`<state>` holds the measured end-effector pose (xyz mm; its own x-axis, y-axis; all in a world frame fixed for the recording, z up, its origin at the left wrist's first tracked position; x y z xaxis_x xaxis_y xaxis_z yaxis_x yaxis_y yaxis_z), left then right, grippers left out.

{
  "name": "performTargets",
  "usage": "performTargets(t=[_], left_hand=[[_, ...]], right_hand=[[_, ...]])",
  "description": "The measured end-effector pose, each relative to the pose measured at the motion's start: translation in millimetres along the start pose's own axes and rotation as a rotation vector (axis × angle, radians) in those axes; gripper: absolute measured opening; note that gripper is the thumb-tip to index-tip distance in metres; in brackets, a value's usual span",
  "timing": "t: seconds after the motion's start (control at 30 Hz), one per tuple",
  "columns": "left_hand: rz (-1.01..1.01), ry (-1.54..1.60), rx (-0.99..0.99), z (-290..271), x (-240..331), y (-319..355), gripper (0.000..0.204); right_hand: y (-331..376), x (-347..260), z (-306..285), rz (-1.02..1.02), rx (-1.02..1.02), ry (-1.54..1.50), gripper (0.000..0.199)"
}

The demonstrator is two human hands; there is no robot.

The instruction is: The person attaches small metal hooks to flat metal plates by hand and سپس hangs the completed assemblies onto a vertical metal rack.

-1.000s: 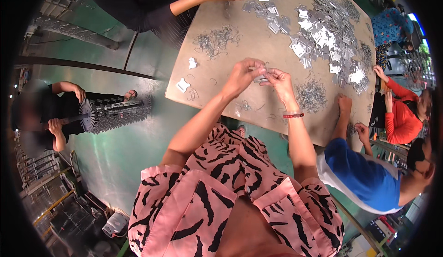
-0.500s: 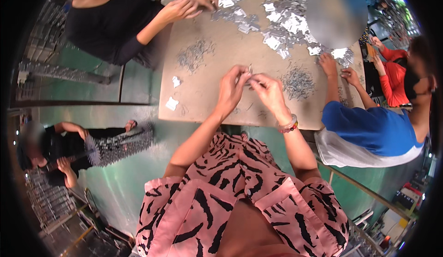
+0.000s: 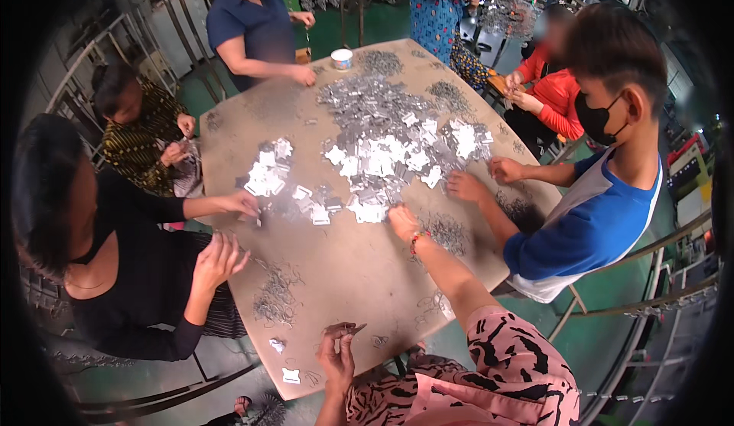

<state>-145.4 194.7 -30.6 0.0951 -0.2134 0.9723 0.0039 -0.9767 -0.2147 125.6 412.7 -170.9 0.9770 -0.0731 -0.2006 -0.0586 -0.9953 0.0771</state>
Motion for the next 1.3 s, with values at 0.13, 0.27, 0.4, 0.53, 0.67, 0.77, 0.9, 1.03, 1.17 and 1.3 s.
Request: performTargets(t=[0.13, 0.27, 0.4, 0.53, 0.67, 0.77, 0.9, 1.03, 1.17, 1.3], left_hand=[[-0.004, -0.001, -0.039, -1.9, -11.7, -5.2, 0.006], [-0.023, 0.036, -0.003, 0.0, -14.0, -13.5, 0.003], [-0.048, 0.051, -0.112, 18.0, 12.5, -38.9, 0.009], [-0.119, 0.141, -0.11, 35.8, -1.3, -46.9, 0.011], [-0.094, 0.076, -0.151, 48.2, 4.9, -42.8, 0.011], [-0.121, 0.015, -0.196, 55.7, 10.9, -37.1, 0.012], [-0.097, -0.033, -0.142, 58.4, 22.3, -32.0, 0.012], [0.043, -0.168, -0.106, 65.6, 27.7, -24.0, 0.014], [0.049, -0.056, 0.037, 52.2, 7.7, -4.5, 0.021], [-0.054, -0.135, 0.174, -1.9, -68.5, -1.3, 0.021]], right_hand=[[9.6, -9.3, -21.9, -0.141, -0.12, 0.15, 0.02], [5.7, 7.3, 0.4, -0.254, 0.166, 0.161, 0.025], [56.7, -42.2, -68.2, 0.2, -0.036, -1.247, 0.029], [120.7, -82.0, -105.4, 0.129, -0.244, -1.515, 0.031], [152.4, -85.1, -124.9, 0.058, -0.18, -1.572, 0.032], [164.9, -85.1, -137.8, 0.016, -0.142, -1.597, 0.032], [176.9, -85.6, -149.7, -0.042, -0.081, -1.61, 0.031], [195.2, -85.1, -157.3, -0.006, 0.011, -1.427, 0.027], [207.8, -93.2, -154.1, -0.015, 0.16, -1.277, 0.021], [206.4, -93.3, -152.6, 0.022, 0.194, -1.282, 0.019]])
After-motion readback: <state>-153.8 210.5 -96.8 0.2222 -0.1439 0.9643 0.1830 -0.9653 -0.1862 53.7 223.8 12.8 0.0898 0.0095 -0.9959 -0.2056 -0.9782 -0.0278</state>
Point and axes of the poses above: each hand's wrist, its own y-axis away from the middle knuckle, its own z-axis out of the palm, x = y × z, the point moved 1 cm from there along -y, towards the middle knuckle, and after that the axes turned 10 degrees about y, right-handed, at the moved point
